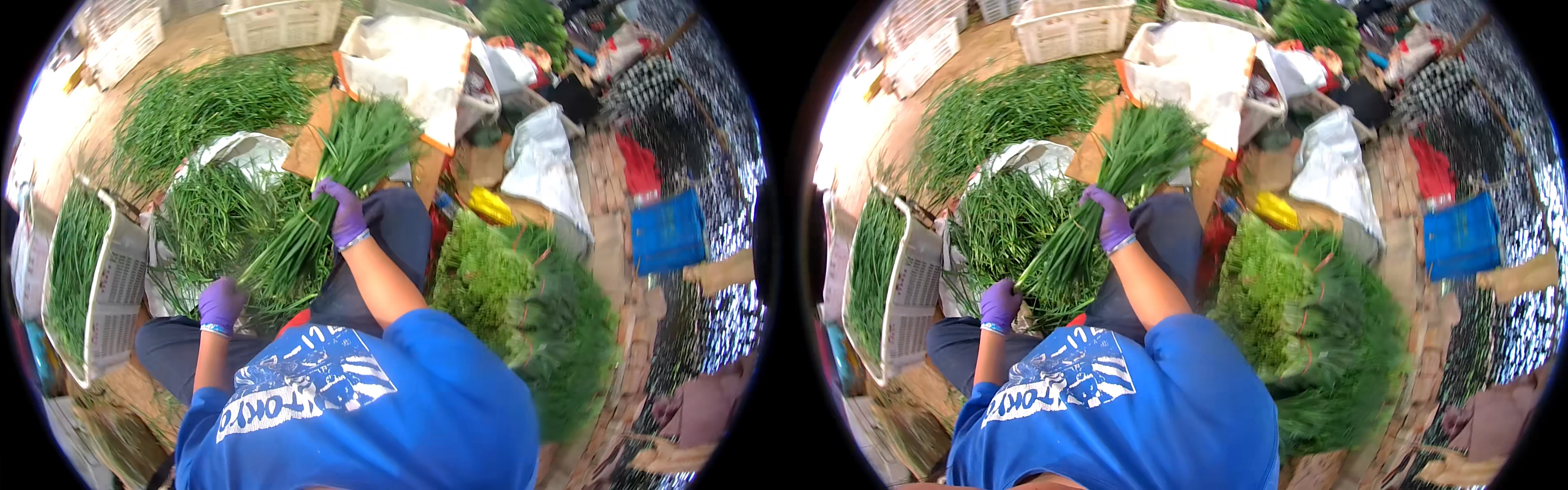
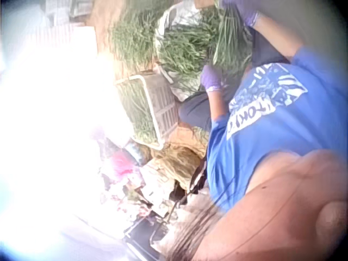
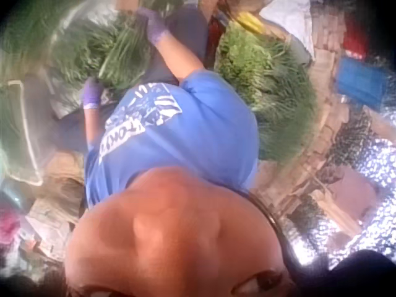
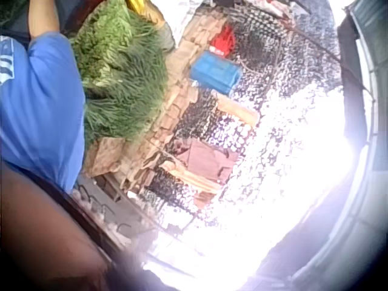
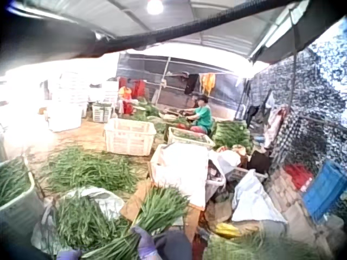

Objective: The person bundles green produce by hand, gathering a handful of stalks from a pile on the floor, securing them with a red tie, and placing the finished bundle onto a large stack of similar vegetable bundles.

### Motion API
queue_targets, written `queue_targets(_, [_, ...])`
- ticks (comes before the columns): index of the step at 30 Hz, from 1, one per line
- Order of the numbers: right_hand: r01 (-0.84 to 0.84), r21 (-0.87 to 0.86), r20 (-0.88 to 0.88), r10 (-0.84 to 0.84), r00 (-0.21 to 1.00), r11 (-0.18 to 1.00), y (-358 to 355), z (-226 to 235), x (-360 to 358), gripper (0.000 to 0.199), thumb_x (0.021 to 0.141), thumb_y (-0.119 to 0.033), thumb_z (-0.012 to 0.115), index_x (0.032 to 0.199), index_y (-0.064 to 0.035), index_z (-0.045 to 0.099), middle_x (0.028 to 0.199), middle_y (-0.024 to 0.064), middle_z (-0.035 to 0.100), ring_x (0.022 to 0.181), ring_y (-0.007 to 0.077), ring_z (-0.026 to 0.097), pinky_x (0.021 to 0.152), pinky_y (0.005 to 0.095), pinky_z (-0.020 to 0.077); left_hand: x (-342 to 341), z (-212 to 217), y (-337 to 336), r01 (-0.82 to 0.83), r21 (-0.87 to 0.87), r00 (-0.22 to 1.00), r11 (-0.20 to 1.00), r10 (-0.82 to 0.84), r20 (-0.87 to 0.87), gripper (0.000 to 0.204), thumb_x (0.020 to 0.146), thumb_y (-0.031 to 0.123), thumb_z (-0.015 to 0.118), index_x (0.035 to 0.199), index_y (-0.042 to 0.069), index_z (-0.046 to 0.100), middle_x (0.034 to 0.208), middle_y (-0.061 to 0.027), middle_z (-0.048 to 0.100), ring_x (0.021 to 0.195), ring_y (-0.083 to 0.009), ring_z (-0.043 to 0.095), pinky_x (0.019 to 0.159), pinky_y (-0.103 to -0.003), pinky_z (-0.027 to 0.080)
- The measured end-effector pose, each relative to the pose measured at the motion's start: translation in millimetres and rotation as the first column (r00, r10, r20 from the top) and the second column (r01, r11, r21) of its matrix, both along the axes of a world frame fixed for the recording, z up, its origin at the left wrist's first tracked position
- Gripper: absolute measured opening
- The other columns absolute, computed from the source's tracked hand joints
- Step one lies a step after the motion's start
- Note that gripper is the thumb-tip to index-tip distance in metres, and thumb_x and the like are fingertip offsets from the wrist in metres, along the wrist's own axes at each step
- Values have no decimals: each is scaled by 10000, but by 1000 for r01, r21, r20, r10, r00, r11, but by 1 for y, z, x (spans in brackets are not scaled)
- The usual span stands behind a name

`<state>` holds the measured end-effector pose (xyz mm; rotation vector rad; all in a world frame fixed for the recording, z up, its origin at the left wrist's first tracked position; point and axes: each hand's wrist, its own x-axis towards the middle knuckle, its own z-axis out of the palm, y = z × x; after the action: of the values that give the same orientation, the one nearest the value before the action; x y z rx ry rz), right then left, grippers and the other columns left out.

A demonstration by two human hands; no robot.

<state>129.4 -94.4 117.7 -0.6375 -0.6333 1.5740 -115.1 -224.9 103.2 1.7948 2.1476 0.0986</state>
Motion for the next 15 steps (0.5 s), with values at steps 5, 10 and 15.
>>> queue_targets(5, [234, -96, -24, -237, 971, 968, 4, 32, 12, 152, 754, -170, 534, 749, -22, 570, 710, 46, 561, 709, 138, 538, 672, 251, 418, -89, -39, -34, -194, -248, 947, 949, 115, -301, 225, 673, 218, 582, 800, 32, 589, 768, -202, 588, 723, -362, 568, 654, -443, 442])
queue_targets(10, [-119, 602, 593, -343, 728, 789, -3, 22, -59, 105, 673, -209, 605, 714, -115, 583, 658, 42, 561, 573, 184, 536, 547, 291, 447, -21, 15, -8, -56, -136, 499, 989, 146, 854, 434, 815, 292, 527, 1147, 17, 485, 1031, -141, 567, 947, -210, 547, 823, -334, 417])
queue_targets(15, [-696, 680, 657, -614, 437, 232, -85, 33, -102, 197, 511, -243, 659, 641, -141, 552, 683, -15, 541, 723, 181, 549, 630, 351, 424, -1, 0, -6, 130, -408, -651, 904, 388, 652, 433, 809, 248, 493, 1168, 11, 444, 971, -110, 566, 868, -172, 517, 786, -300, 405])
